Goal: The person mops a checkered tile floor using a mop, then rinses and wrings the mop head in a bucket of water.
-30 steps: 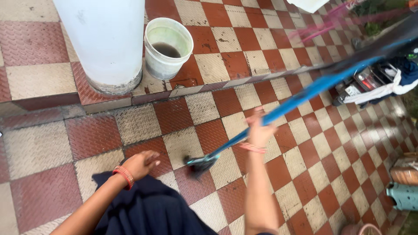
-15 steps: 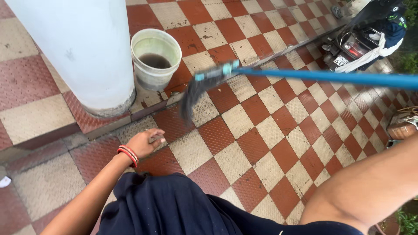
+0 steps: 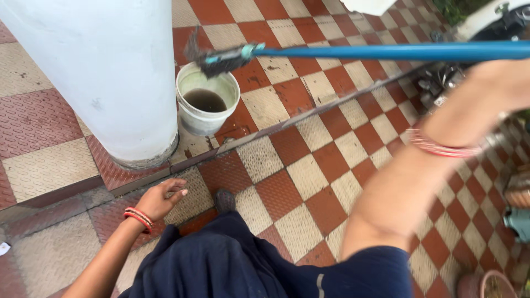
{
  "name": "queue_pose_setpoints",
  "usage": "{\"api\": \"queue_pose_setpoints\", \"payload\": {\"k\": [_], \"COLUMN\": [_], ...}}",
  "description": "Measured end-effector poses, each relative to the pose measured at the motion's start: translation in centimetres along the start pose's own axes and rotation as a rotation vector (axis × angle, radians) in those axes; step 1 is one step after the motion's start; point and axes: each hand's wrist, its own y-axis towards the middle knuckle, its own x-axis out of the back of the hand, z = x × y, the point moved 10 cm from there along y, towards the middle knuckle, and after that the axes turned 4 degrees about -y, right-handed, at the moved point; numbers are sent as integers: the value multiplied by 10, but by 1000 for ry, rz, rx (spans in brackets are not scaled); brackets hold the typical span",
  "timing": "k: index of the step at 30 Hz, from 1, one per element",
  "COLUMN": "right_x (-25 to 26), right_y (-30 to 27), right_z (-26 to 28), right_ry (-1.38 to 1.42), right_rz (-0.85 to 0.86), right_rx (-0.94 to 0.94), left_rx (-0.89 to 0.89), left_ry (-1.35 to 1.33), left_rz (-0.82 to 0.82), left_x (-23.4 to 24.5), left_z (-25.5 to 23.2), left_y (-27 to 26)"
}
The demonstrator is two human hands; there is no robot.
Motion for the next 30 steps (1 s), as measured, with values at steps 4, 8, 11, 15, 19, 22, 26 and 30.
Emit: {"api": "queue_pose_setpoints", "payload": {"k": [4, 8, 11, 15, 19, 22, 26, 30], "right_x": [-89, -144, -165, -160, -143, -145, -140, -131], "right_y": [-92, -256, -362, -489, -551, -548, -538, -540], "right_z": [-60, -177, -250, -319, -361, -385, -403, -412], "right_ry": [166, 168, 70, 2, 114, 150, 118, 112], "right_rz": [14, -39, 204, 604, 763, 868, 933, 963], "right_rx": [-94, -675, -853, -1034, -1171, -1143, -1127, -1115], "left_rx": [67, 50, 106, 112, 79, 61, 141, 93], "left_ry": [18, 33, 57, 54, 16, -38, 68, 87], "left_rz": [-85, -179, -187, -218, -178, -132, -73, -37], "left_x": [11, 11, 0, -19, -56, -79, -96, -102], "left_z": [10, -3, -13, -33, -50, -62, -75, -97], "left_y": [33, 79, 120, 178, 236, 273, 300, 326]}}
